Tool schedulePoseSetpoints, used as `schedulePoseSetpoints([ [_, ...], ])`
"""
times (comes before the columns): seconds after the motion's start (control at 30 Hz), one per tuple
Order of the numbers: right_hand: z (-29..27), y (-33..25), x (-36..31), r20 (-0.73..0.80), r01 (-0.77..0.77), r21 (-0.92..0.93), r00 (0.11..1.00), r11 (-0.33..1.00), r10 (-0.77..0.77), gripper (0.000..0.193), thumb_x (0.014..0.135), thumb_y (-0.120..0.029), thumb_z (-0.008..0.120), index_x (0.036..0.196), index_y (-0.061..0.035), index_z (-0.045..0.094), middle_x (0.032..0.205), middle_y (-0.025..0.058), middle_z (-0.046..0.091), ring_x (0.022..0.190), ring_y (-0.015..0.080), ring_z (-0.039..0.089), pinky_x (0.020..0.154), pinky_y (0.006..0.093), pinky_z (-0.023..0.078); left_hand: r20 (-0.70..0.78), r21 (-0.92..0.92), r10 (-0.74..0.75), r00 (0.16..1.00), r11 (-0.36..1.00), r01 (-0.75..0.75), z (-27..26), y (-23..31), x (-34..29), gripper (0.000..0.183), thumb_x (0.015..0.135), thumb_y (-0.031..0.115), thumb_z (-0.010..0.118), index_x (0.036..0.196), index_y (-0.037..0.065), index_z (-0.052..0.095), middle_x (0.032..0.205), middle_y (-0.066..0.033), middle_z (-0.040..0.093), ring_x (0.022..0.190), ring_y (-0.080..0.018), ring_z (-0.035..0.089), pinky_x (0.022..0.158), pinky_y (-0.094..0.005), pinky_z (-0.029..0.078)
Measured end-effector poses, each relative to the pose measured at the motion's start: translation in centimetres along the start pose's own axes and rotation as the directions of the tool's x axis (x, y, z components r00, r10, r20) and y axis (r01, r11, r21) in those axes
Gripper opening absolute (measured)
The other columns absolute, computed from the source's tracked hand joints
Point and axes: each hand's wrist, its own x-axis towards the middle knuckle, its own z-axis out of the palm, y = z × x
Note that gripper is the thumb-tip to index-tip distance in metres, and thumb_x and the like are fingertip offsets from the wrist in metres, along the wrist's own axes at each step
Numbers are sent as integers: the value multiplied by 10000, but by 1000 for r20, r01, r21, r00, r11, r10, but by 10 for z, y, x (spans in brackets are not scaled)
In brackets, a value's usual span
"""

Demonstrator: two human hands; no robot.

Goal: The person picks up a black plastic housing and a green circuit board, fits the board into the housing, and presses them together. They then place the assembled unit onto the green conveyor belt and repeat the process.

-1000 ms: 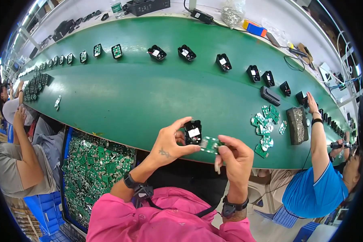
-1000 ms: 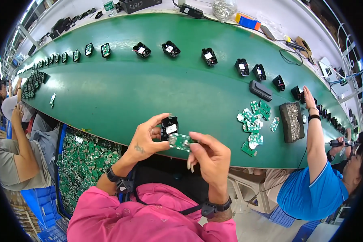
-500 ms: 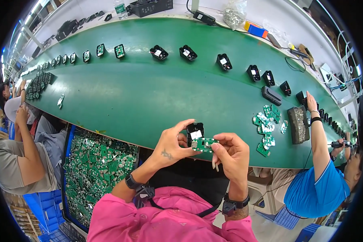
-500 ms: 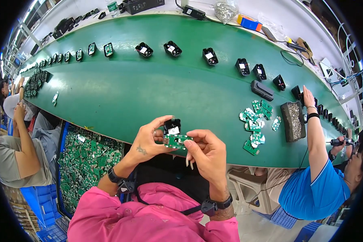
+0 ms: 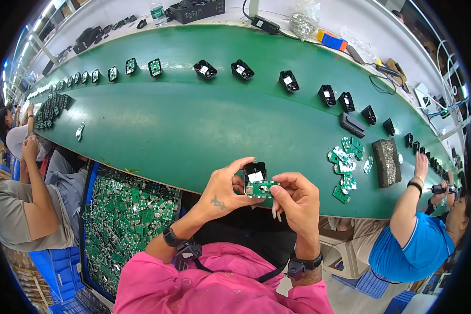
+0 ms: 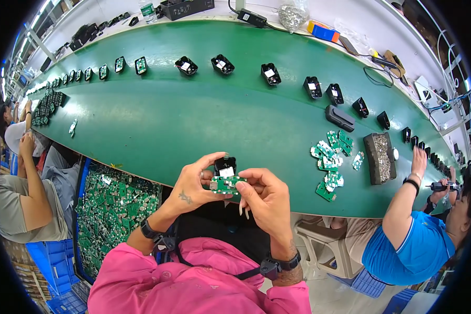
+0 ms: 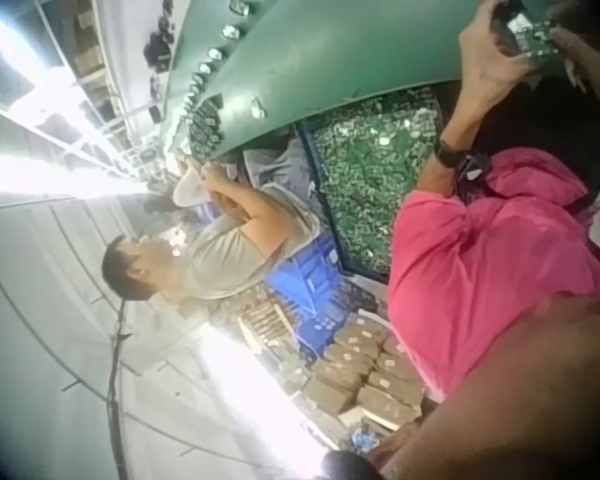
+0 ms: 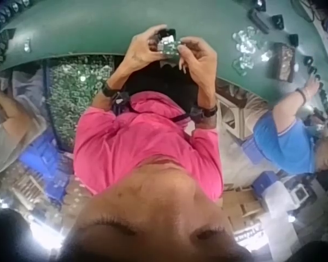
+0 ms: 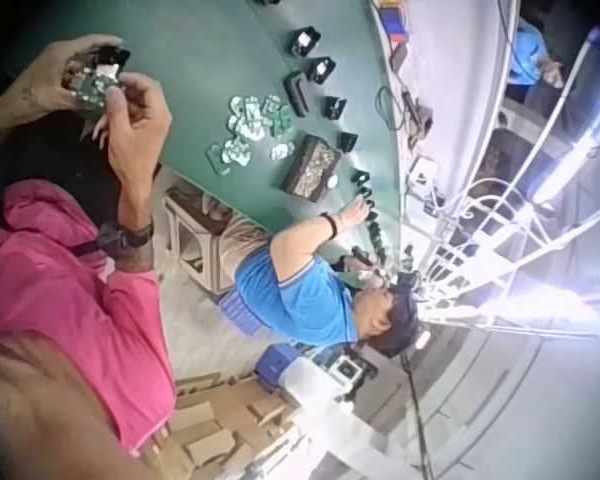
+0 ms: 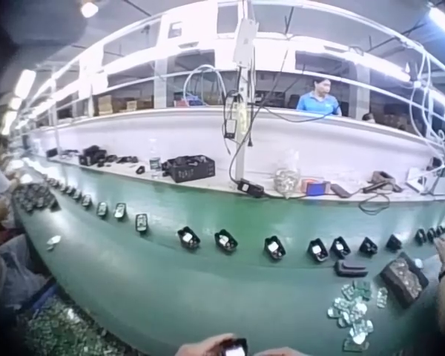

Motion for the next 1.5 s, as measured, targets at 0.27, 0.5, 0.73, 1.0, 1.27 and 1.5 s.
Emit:
schedulePoseSetpoints([
  [0.27, -6, 6, 2, -29, 5, -3, 1000, 1000, -5, 156, 937, 5, 661, 1083, 50, 627, 805, 55, 645, 590, 67, 598, 496, 195, 461, 31, -43, -62, 998, 997, 63, 1, 5, 0, 822, 724, 106, 866, 1417, -31, 446, 1197, -179, 629, 755, -147, 692, 670, -294, 574],
  [0.5, -3, 18, 3, -34, 70, -163, 996, 984, -77, 159, 932, 19, 658, 1086, 39, 623, 961, 35, 585, 634, 57, 596, 508, 191, 459, 76, -176, 15, 997, 984, -1, 10, 12, -5, 708, 819, 21, 743, 1456, 16, 433, 1227, -97, 556, 1003, -124, 647, 775, -248, 567],
  [0.73, 2, 20, 1, -17, 335, -738, 858, 585, -513, 157, 898, 5, 688, 1053, 9, 710, 896, 64, 594, 643, 75, 556, 539, 225, 408, 36, -307, -196, 980, 931, 197, 23, 9, -9, 468, 951, 20, 553, 1409, 49, 459, 1213, -90, 568, 804, -53, 599, 618, -200, 521],
  [1.0, 8, 13, -12, 2, 203, -400, 975, 894, -221, 158, 916, -12, 669, 1063, 7, 726, 789, 83, 662, 595, 130, 565, 536, 263, 428, -23, -90, -48, 999, 995, 45, 36, 10, -10, 464, 945, -1, 567, 1397, 62, 483, 1154, -65, 600, 767, -44, 581, 603, -208, 506],
  [1.27, 11, 14, -19, 7, 364, -728, 851, 581, -525, 70, 944, 0, 599, 1007, -13, 626, 789, 127, 592, 625, 279, 600, 540, 378, 469, -194, 127, 102, 976, 989, -78, 47, 23, -19, 474, 908, -31, 593, 1369, 45, 516, 1198, -124, 607, 845, -125, 640, 701, -271, 546],
  [1.5, 2, -18, -21, 181, 358, -764, 918, 537, -354, 23, 941, -28, 594, 949, -6, 597, 804, 157, 568, 694, 379, 591, 580, 440, 449, -189, 468, 438, 879, 827, -312, 46, 33, -20, 506, 850, -32, 629, 1347, 40, 563, 1283, -218, 588, 987, -292, 655, 839, -354, 551],
])
